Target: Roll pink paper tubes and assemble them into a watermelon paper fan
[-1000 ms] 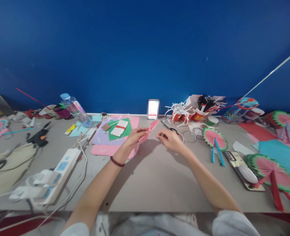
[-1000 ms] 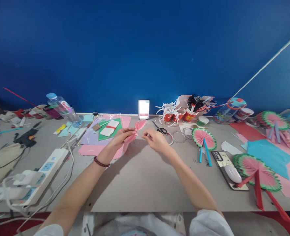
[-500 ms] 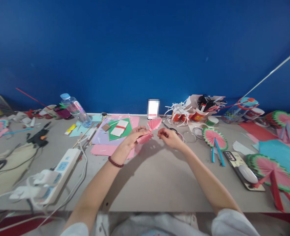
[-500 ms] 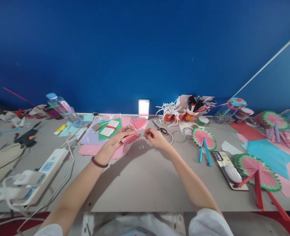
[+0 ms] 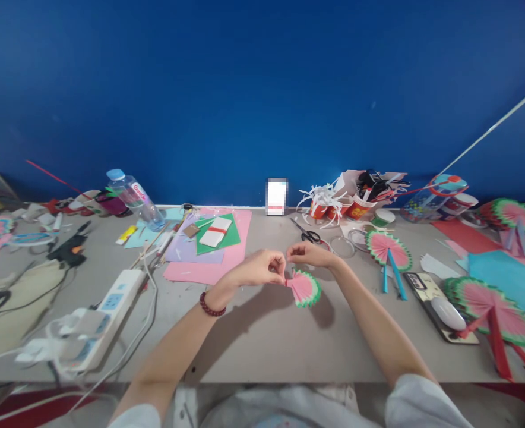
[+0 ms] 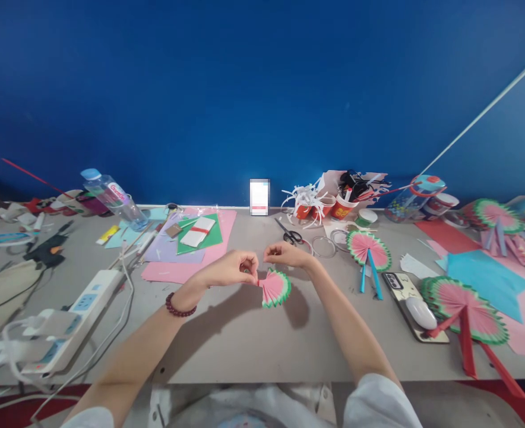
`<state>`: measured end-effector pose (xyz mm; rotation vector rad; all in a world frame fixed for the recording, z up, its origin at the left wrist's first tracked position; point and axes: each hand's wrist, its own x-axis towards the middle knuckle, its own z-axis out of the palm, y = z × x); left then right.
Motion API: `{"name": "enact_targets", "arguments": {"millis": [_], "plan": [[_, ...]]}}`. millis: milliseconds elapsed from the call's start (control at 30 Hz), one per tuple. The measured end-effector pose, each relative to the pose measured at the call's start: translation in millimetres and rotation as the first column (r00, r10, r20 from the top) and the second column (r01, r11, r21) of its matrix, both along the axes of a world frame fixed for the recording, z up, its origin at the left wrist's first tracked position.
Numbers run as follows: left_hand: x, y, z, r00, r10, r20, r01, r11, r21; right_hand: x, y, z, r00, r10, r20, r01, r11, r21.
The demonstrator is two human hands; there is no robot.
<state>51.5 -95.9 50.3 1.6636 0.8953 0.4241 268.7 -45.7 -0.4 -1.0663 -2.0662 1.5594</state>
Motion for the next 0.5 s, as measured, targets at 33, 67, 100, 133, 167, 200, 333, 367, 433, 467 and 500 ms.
{"name": "enact_targets", "arguments": {"millis": [33, 67, 100, 133, 167, 200, 333, 367, 433, 467, 500], "plan": [[2, -1, -1.4, 0.999, 0.014, -0.049, -0.012, 0.999, 0.038, 0, 0, 1.9, 1.000, -0.001, 0.025, 0.000, 0.999, 0.032], [3, -2, -3.3, 0.995, 0.035, -0.096, -0.028, 0.997, 0.075, -1, -1, 4.3, 0.999, -0.010, 0.053, 0.006, 0.997, 0.076], [4, -2, -5.5, 0.989, 0.058, -0.139, -0.043, 0.993, 0.108, -2, -2, 7.5, 0.996, -0.028, 0.082, 0.017, 0.991, 0.134], [6, -2, -8.1, 0.981, 0.083, -0.176, -0.058, 0.989, 0.139, -4, -5, 11.3, 0.992, -0.050, 0.112, 0.026, 0.979, 0.203], [7, -1, -11.0, 0.973, 0.107, -0.205, -0.072, 0.983, 0.169, -6, -7, 15.7, 0.987, -0.080, 0.141, 0.037, 0.957, 0.286], [8, 1, -14.0, 0.965, 0.134, -0.225, -0.089, 0.976, 0.198, -10, -11, 20.4, 0.979, -0.114, 0.169, 0.044, 0.928, 0.371], [8, 9, -26.7, 0.948, 0.214, -0.237, -0.151, 0.955, 0.256, -25, -27, 37.4, 0.931, -0.230, 0.284, -0.001, 0.777, 0.630], [7, 12, -29.9, 0.948, 0.220, -0.230, -0.160, 0.954, 0.254, -28, -30, 40.1, 0.919, -0.248, 0.306, -0.020, 0.748, 0.663], [4, 17, -36.0, 0.955, 0.228, -0.192, -0.178, 0.953, 0.244, -34, -37, 43.5, 0.901, -0.268, 0.341, -0.062, 0.698, 0.713], [2, 20, -38.9, 0.959, 0.233, -0.161, -0.192, 0.952, 0.238, -36, -39, 44.4, 0.895, -0.274, 0.351, -0.083, 0.671, 0.737], [1, 23, -41.6, 0.963, 0.239, -0.128, -0.206, 0.952, 0.226, -38, -41, 44.9, 0.891, -0.282, 0.356, -0.101, 0.641, 0.761]]}}
